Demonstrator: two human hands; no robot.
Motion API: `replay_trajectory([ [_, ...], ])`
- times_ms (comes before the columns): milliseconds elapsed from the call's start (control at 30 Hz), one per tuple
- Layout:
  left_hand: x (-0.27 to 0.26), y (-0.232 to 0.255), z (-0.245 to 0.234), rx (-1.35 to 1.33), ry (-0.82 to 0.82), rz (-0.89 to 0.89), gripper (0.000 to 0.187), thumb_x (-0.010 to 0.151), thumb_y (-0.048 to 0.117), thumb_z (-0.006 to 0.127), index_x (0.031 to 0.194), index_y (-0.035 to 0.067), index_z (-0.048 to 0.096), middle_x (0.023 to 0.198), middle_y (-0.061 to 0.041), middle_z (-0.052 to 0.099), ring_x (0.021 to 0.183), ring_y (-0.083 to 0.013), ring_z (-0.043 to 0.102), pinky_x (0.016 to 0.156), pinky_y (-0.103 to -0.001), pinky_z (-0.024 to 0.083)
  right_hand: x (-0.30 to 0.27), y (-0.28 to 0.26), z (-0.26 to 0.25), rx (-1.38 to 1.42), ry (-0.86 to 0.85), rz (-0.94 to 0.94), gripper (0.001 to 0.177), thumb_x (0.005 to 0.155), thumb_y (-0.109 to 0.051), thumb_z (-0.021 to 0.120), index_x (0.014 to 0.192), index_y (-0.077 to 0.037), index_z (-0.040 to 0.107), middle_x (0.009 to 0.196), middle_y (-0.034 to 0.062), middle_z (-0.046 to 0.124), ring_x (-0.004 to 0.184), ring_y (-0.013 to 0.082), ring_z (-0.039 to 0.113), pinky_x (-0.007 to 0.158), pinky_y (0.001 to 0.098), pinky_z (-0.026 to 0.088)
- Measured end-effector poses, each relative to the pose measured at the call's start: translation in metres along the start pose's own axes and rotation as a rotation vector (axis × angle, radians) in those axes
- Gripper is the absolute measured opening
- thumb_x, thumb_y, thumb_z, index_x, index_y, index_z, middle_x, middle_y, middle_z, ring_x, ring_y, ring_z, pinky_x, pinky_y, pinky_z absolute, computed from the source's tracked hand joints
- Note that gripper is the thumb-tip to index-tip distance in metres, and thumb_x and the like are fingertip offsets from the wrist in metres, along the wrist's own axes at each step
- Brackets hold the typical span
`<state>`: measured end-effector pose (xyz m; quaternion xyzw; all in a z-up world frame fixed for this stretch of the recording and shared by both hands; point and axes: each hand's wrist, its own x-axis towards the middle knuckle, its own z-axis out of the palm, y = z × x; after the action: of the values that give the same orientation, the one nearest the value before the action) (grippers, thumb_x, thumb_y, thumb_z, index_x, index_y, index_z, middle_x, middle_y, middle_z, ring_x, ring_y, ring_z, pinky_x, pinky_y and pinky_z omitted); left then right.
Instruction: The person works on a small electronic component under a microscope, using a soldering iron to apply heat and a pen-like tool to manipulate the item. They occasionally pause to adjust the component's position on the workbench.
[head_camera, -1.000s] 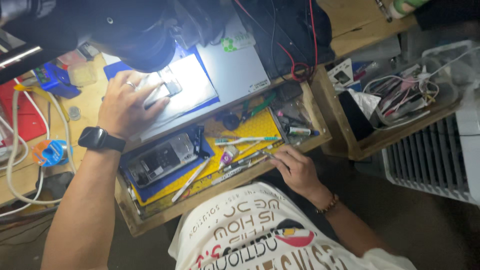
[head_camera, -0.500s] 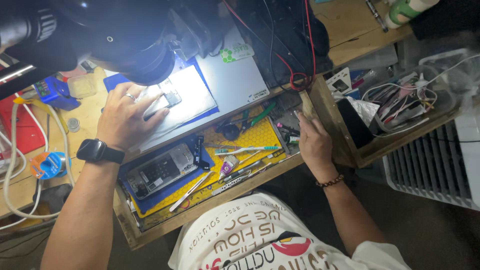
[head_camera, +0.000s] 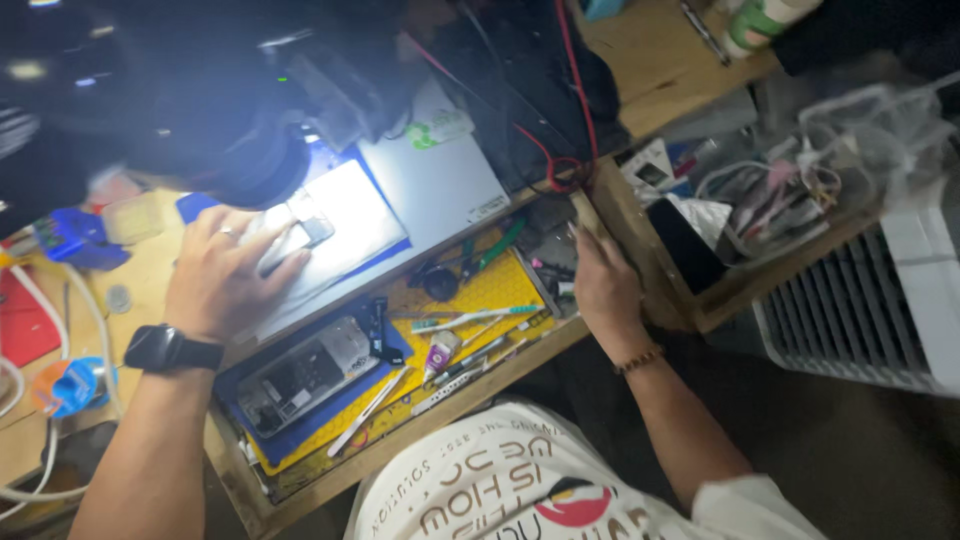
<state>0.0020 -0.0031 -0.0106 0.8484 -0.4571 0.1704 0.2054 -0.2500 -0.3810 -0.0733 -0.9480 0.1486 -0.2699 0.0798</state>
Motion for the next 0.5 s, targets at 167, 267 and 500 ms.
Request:
replay_trajectory([
  [167, -0.003, 0.005, 0.001, -0.012, 0.025, 0.011, 0.037, 0.087, 0.033, 0.079, 0.119, 0.014, 0.077, 0.108, -0.012, 0.071, 0.109, -0.0322, 0.062, 0.098, -0.044, 0.05, -0.009, -0.005, -0.005, -0.022, 0.018, 0.005, 0.038, 0.095, -0.002, 0.058, 0.132, -0.004, 0.065, 0.105, 0.021, 0.067, 0.087, 0.0426, 0.068, 0.074, 0.049, 0.057],
  [267, -0.005, 0.0, 0.003, 0.021, -0.003, 0.017, 0.033, 0.091, 0.033, 0.08, 0.118, 0.014, 0.076, 0.108, -0.01, 0.071, 0.106, -0.0313, 0.062, 0.096, -0.041, 0.05, -0.024, -0.005, -0.003, -0.025, -0.011, 0.061, 0.035, 0.096, -0.003, 0.06, 0.13, -0.004, 0.065, 0.107, 0.0201, 0.068, 0.086, 0.0423, 0.069, 0.071, 0.049, 0.056],
  [500, -0.002, 0.004, 0.002, 0.013, -0.019, 0.042, 0.035, 0.086, 0.032, 0.079, 0.115, 0.012, 0.076, 0.112, -0.012, 0.071, 0.108, -0.0338, 0.062, 0.097, -0.045, 0.05, -0.016, -0.001, 0.0, -0.107, -0.032, 0.072, 0.036, 0.094, 0.0, 0.06, 0.13, -0.003, 0.066, 0.109, 0.0208, 0.069, 0.087, 0.0396, 0.071, 0.072, 0.0455, 0.059],
])
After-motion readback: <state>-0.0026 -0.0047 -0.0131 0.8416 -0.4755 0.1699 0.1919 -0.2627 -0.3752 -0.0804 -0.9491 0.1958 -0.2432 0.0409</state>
